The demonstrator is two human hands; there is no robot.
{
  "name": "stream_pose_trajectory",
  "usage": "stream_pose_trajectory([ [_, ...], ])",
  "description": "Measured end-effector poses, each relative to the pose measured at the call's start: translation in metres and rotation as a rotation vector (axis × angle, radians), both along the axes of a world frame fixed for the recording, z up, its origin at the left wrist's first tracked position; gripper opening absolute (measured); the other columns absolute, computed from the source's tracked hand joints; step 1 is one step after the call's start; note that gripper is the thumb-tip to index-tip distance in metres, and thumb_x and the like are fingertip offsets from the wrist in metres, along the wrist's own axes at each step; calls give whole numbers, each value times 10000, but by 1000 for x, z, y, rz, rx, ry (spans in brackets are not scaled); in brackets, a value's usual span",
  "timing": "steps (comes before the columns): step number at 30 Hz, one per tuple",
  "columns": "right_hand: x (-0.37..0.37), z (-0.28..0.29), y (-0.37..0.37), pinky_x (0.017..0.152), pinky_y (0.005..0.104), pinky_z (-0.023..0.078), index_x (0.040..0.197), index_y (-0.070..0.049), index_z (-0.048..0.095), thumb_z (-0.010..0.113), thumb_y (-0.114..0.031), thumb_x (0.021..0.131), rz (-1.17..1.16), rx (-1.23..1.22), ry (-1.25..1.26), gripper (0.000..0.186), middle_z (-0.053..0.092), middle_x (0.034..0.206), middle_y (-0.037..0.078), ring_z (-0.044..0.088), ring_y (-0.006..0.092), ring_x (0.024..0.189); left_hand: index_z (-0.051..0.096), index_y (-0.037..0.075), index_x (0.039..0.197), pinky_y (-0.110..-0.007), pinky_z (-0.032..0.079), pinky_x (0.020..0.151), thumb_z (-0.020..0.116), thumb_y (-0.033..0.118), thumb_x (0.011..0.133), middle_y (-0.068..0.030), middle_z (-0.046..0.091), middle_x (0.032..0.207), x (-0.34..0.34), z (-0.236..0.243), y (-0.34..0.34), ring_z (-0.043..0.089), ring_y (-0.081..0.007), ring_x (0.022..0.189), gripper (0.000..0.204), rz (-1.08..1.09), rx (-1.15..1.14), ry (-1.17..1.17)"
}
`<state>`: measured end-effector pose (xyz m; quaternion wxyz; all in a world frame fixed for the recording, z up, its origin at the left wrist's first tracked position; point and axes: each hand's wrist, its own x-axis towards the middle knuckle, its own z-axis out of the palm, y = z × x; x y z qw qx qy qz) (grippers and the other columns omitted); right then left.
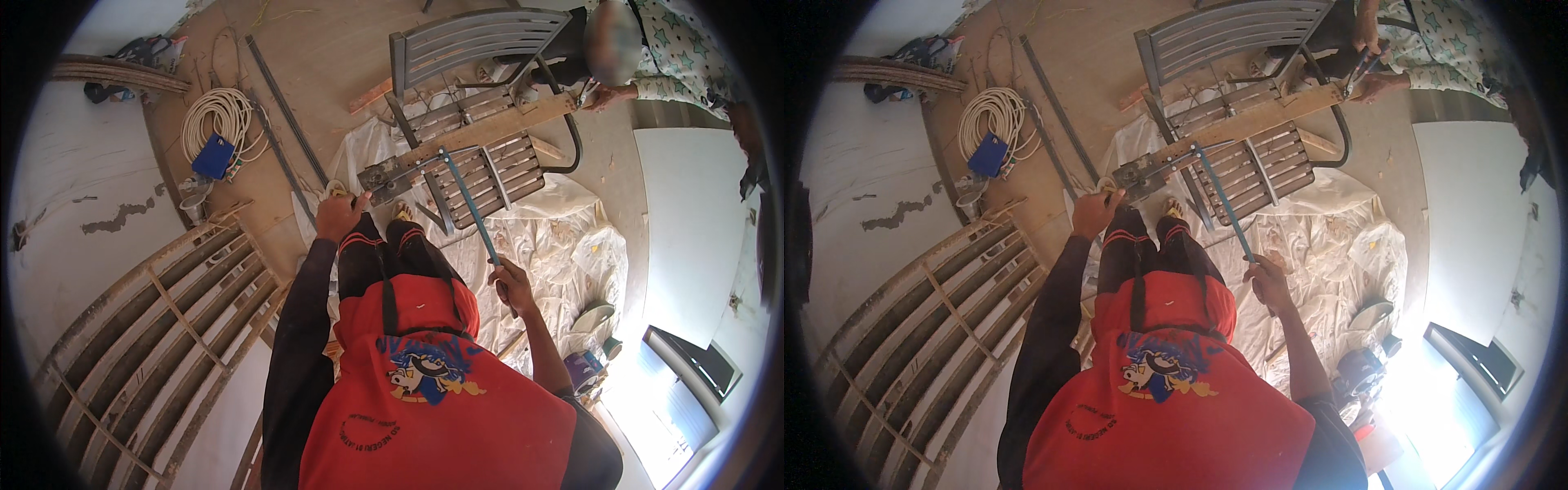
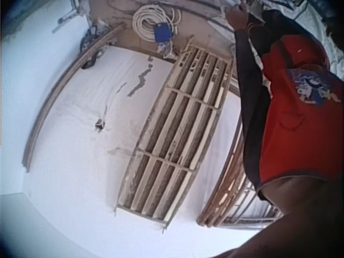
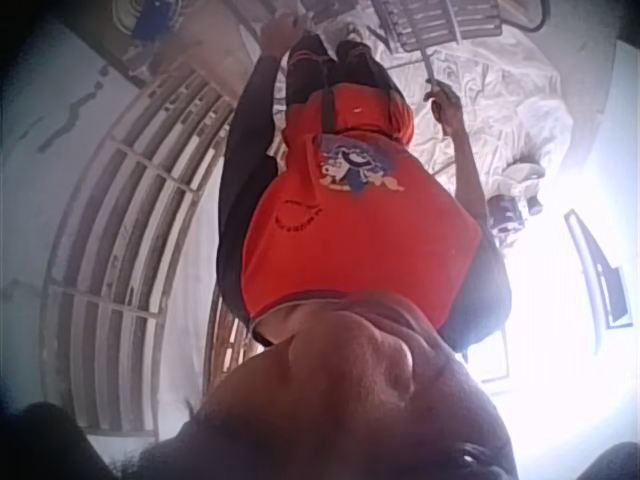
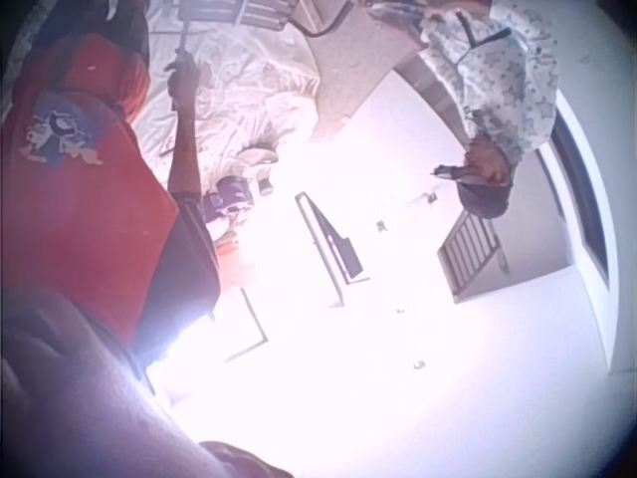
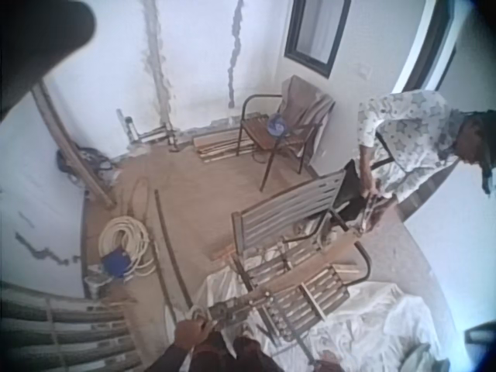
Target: The person uses a hand saw to cut a wooden plank that is clamped to a metal chair frame. Another person is present in the background, also working on a similar wooden plank. The camera wearer maintains a steady grip on the saw and the wood throughout the process.
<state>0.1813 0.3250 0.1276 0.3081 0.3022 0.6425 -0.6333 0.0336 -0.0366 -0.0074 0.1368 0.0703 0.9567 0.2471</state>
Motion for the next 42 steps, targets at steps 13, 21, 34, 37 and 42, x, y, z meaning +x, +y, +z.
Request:
stream_pose_trajectory([
  [13, 28, -87, -36, 345, 221, 299, 1021, -19, 566, 281, -445, 964, 111, 119, -35, 516, 559, 551, 53, 393, 66, 365, 676, 34, 750, -433, 453, 530, 486, 488, 865, -200, 554, 544, 2, -2, -1, 584, -364, 555, 506, -3, 34, 35],
  [21, 50, -121, -79, 448, 263, 392, 946, 1, 552, 212, -319, 993, 228, 330, 236, 469, 513, 515, 75, 505, 140, 432, 590, 21, 634, -439, 447, 509, 475, 520, 861, -183, 542, 524, 3, 5, 6, 567, -364, 521, 560, 49, -18, 49],
  [34, 40, -92, -91, 444, 309, 393, 932, -9, 542, 308, -342, 960, 198, 327, 234, 408, 462, 487, 68, 484, 166, 417, 655, 36, 669, -393, 443, 451, 518, 496, 854, -162, 548, 501, 0, 1, 7, 565, -326, 468, 514, 2, -29, 163],
  [37, 24, -69, -86, 431, 305, 386, 1042, 10, 533, 340, -352, 948, 142, 217, 37, 421, 535, 547, 72, 491, 128, 433, 652, 42, 663, -388, 444, 449, 523, 489, 855, -161, 547, 499, -1, 5, 5, 566, -323, 468, 503, -11, -57, 153],
  [42, 29, -79, -114, 575, 332, 451, 1085, 11, 522, 374, -315, 927, 29, 221, -44, 391, 561, 582, 95, 583, 192, 581, 619, 56, 627, -382, 443, 450, 542, 448, 858, -139, 553, 510, -11, 9, 2, 570, -315, 481, 461, -67, -52, 149],
])
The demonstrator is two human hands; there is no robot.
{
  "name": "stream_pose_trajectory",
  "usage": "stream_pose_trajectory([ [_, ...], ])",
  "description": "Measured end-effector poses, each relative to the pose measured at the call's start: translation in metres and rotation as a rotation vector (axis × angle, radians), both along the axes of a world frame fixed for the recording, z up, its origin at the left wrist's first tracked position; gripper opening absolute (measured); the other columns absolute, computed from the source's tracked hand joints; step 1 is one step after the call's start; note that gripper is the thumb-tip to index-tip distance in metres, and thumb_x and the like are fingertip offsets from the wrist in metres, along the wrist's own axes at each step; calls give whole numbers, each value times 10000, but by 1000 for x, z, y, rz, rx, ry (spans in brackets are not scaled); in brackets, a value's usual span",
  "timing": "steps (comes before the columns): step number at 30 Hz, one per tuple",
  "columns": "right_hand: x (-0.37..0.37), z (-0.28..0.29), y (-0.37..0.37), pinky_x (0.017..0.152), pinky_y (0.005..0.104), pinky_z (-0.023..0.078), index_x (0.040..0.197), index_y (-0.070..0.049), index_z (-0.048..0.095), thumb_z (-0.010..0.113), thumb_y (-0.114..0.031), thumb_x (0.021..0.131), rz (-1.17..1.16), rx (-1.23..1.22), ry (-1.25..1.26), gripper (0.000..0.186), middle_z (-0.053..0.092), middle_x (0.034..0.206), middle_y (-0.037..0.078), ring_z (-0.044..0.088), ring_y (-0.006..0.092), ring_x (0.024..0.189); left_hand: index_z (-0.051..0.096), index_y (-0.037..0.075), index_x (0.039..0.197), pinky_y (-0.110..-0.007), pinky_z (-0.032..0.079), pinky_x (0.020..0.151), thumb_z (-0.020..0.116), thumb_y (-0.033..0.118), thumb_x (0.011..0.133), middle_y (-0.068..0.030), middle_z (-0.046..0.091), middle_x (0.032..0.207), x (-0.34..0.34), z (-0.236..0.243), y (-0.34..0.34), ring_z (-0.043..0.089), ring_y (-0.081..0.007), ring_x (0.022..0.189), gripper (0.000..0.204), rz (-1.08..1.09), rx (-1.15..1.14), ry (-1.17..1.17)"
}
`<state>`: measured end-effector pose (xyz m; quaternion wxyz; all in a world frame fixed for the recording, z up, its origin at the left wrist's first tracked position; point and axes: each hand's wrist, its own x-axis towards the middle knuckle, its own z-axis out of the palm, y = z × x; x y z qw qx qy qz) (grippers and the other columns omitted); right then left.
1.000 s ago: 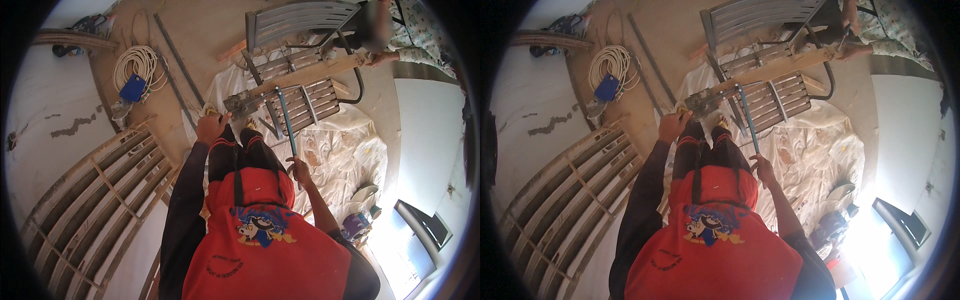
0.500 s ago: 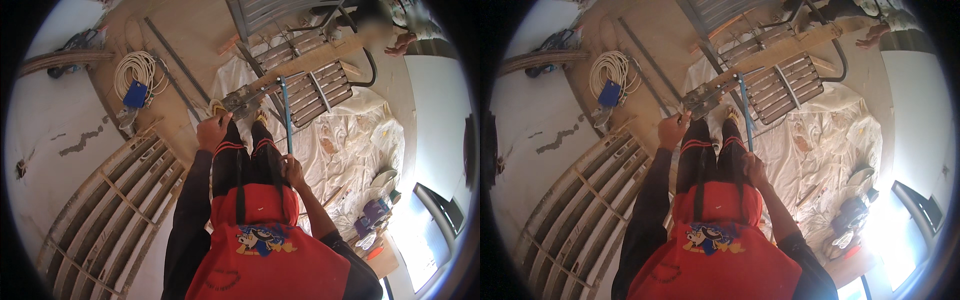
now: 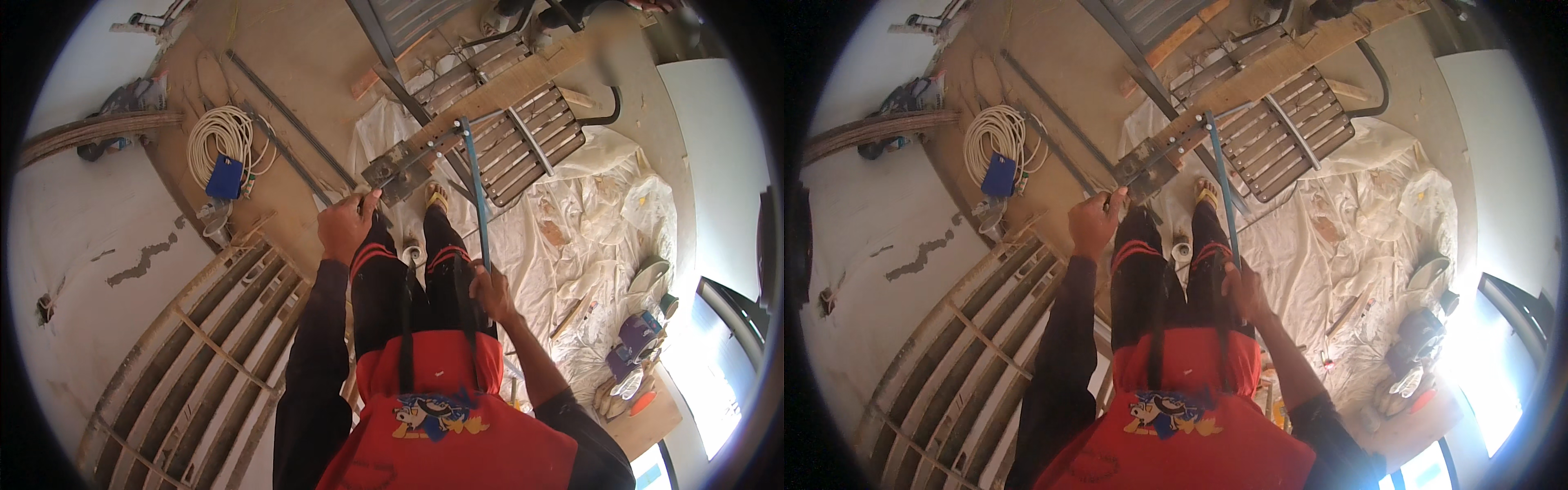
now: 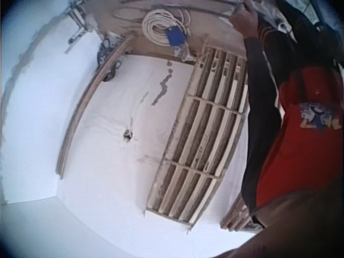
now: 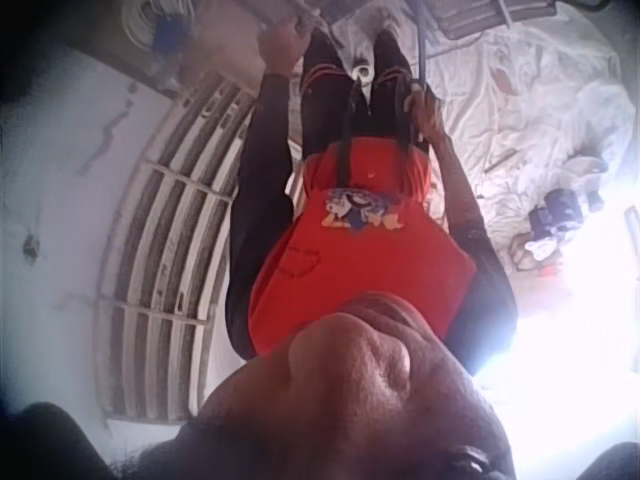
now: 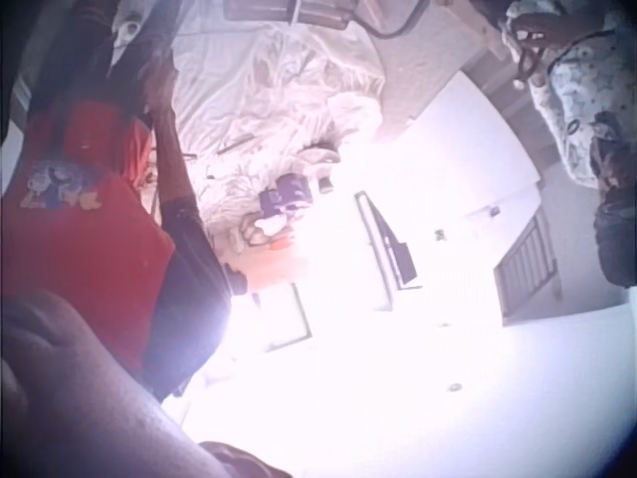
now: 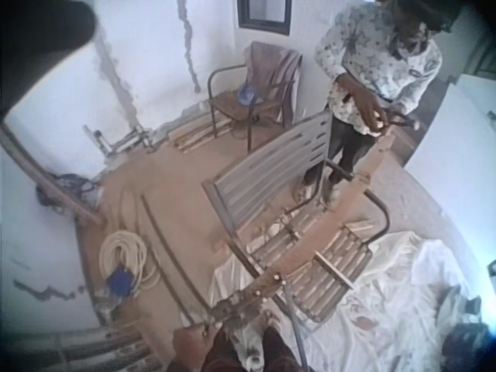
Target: The person uses a hand saw to cut a wooden plank that is clamped to a metal chair frame. Another person is present in the background, also working on a similar wooden plank. The camera wearer maintains a steady grip on the saw and the wood throughout the process.
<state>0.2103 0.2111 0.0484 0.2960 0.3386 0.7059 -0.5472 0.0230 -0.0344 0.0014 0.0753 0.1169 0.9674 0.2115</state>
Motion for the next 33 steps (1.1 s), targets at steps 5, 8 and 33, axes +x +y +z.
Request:
stream_pose_trajectory([
  [5, 16, -28, -13, 541, 366, 446, 1100, 24, 491, 381, -277, 916, 151, 191, 255, 369, 554, 589, 109, 572, 226, 570, 583, 64, 614, -372, 437, 432, 555, 434, 856, -114, 563, 519, -11, 7, 0, 574, -295, 475, 443, -31, -4, 34],
  [8, 8, -6, -19, 559, 354, 438, 1106, 30, 499, 379, -245, 917, 152, 214, 138, 355, 566, 593, 97, 569, 198, 568, 571, 64, 596, -368, 421, 423, 563, 434, 853, -114, 544, 503, -3, 3, -3, 555, -295, 457, 451, -20, 36, 16],
  [33, 6, -22, -19, 383, 205, 286, 1056, 6, 517, 286, -498, 946, -345, -366, 57, 566, 527, 547, 50, 399, 67, 393, 631, 71, 643, -347, 425, 425, 590, 415, 841, -105, 571, 516, -16, 4, -7, 568, -276, 461, 399, -15, 9, -72],
])
